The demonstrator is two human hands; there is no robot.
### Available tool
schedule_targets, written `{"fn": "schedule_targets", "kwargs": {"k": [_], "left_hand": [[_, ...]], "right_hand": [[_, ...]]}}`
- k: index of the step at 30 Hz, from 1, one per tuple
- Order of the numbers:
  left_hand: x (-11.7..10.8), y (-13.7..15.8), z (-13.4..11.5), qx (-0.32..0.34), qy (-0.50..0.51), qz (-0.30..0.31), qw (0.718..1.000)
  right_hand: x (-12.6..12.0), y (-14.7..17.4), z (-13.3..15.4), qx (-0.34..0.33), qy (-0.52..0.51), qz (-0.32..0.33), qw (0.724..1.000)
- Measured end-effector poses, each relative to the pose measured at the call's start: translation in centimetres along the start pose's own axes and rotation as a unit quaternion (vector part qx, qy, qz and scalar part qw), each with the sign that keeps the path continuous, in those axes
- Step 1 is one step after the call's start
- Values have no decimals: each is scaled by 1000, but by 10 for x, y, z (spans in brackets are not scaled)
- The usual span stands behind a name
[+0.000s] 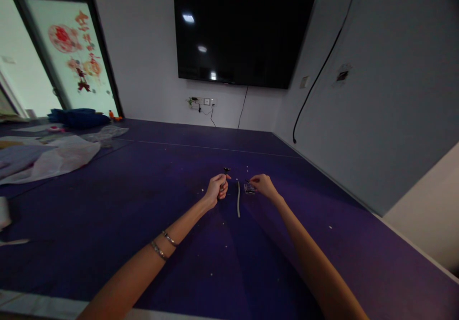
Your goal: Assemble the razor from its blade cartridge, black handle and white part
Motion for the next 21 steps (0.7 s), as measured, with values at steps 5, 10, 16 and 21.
{"fn": "schedule_targets", "kwargs": {"k": [5,10,16,21], "left_hand": [[-1,0,2,-2,-2,-9,1000],[-3,0,4,-8,-17,-28,999],[-6,-1,5,2,-57,-49,997],[8,2,-2,52,-118,-9,992]], "right_hand": [[3,-3,-1,54,-163,-2,985],[6,-2,6,56,-207,13,977],[10,0,18,47,-223,12,974],[5,3,40,29,-213,0,977]]}}
Point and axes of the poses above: each hand's wrist, its own y-axis away from the middle knuckle, its own x-axis out of the palm, z = x × y, the point moved 9 cm from there along -y, towards the middle knuckle, and after that the axes turned 9 degrees about -y, right-handed, at the moved point
